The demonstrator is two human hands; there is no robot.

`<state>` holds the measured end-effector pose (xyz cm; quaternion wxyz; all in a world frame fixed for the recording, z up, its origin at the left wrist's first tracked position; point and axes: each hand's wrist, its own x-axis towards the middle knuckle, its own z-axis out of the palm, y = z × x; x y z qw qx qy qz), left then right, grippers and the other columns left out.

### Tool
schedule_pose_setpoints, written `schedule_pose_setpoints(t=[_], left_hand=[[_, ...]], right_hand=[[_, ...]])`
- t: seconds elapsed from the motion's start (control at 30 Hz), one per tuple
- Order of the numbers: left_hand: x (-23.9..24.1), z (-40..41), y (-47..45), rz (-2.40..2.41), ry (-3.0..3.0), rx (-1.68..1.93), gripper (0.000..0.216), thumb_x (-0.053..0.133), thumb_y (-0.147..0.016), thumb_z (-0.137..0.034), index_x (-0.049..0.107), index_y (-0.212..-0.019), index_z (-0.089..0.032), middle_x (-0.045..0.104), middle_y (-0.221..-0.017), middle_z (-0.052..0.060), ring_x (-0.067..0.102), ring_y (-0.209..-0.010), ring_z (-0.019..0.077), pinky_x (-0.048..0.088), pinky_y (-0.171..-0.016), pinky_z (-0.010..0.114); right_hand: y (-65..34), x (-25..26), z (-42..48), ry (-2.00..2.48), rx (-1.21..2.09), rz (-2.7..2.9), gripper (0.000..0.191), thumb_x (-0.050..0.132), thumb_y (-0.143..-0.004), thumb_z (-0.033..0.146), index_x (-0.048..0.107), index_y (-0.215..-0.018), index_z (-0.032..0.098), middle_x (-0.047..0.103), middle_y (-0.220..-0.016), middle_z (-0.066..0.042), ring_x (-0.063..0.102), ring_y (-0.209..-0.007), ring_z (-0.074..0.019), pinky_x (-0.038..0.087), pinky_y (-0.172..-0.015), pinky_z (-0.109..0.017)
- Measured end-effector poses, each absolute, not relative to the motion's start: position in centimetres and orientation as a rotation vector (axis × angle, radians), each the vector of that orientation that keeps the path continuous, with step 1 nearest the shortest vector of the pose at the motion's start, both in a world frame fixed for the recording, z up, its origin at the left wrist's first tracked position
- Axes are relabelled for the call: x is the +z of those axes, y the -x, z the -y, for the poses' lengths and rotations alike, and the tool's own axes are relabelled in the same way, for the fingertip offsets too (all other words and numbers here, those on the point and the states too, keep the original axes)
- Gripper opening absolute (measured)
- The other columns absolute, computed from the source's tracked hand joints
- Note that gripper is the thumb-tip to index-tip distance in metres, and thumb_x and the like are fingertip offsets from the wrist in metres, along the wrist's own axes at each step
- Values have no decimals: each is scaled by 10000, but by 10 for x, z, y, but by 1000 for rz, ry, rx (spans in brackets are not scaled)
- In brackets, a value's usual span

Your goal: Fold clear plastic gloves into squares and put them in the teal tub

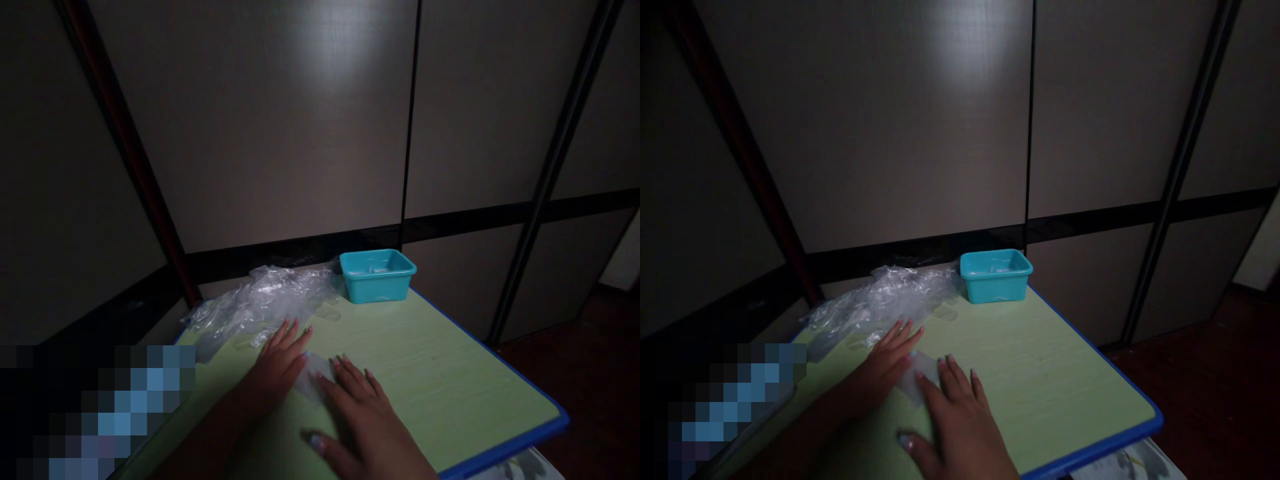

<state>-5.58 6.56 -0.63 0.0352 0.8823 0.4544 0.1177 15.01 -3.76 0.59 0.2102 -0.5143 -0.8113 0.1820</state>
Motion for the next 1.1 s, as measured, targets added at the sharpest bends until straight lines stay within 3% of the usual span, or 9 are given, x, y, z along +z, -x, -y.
schedule_pose_setpoints(t=[0.1,0.2,0.37,0.53,0.73,0.93,1.1], left_hand=[[-5,-68,58,-1381,-2738,463,499,291,-912,-470,279,-1372,-277,143,-1472,52,38,-1346,263,193,-1052,482],[-7,-70,59,-1376,-2763,564,516,366,-892,-452,299,-1366,-261,189,-1464,54,65,-1346,255,195,-1059,461],[-10,-75,59,-1496,-2716,843,436,416,-875,-343,430,-1295,-226,330,-1408,53,130,-1333,238,208,-1063,430],[-8,-76,59,-1566,-2633,928,392,455,-847,-335,510,-1217,-217,392,-1360,69,188,-1305,263,228,-1041,444],[-6,-72,54,-1662,-2561,795,418,468,-830,-352,486,-1238,-260,373,-1377,60,201,-1300,279,190,-1029,471],[-9,-74,54,-1677,-2499,833,415,475,-823,-343,503,-1225,-248,382,-1373,66,200,-1304,270,181,-1031,462],[-13,-81,54,-1417,-2441,1019,351,493,-814,-339,612,-1092,-161,502,-1258,120,262,-1278,260,204,-1044,401]], right_hand=[[-151,8,37,1402,411,2063,451,432,-853,381,443,-1274,219,424,-1332,-89,332,-1253,-230,277,-1030,-375],[-153,16,33,1422,347,1928,277,404,-856,261,567,-1072,204,574,-1089,-81,492,-1051,-204,386,-908,-311],[-151,35,19,1641,204,1928,135,502,-792,256,600,-858,191,603,-899,-75,521,-887,-218,401,-780,-304],[-145,32,-9,1767,199,2051,239,629,-698,343,591,-858,169,606,-876,-73,519,-857,-210,374,-696,-275],[-137,11,-28,1838,240,2026,454,668,-589,566,614,-829,183,593,-906,-71,506,-872,-222,337,-672,-278],[-127,5,-28,1863,196,2008,375,677,-580,540,631,-751,209,584,-910,-57,473,-913,-242,287,-660,-292],[-127,3,-26,1801,202,1990,278,674,-614,460,622,-720,209,589,-893,-39,460,-903,-226,250,-646,-279]])
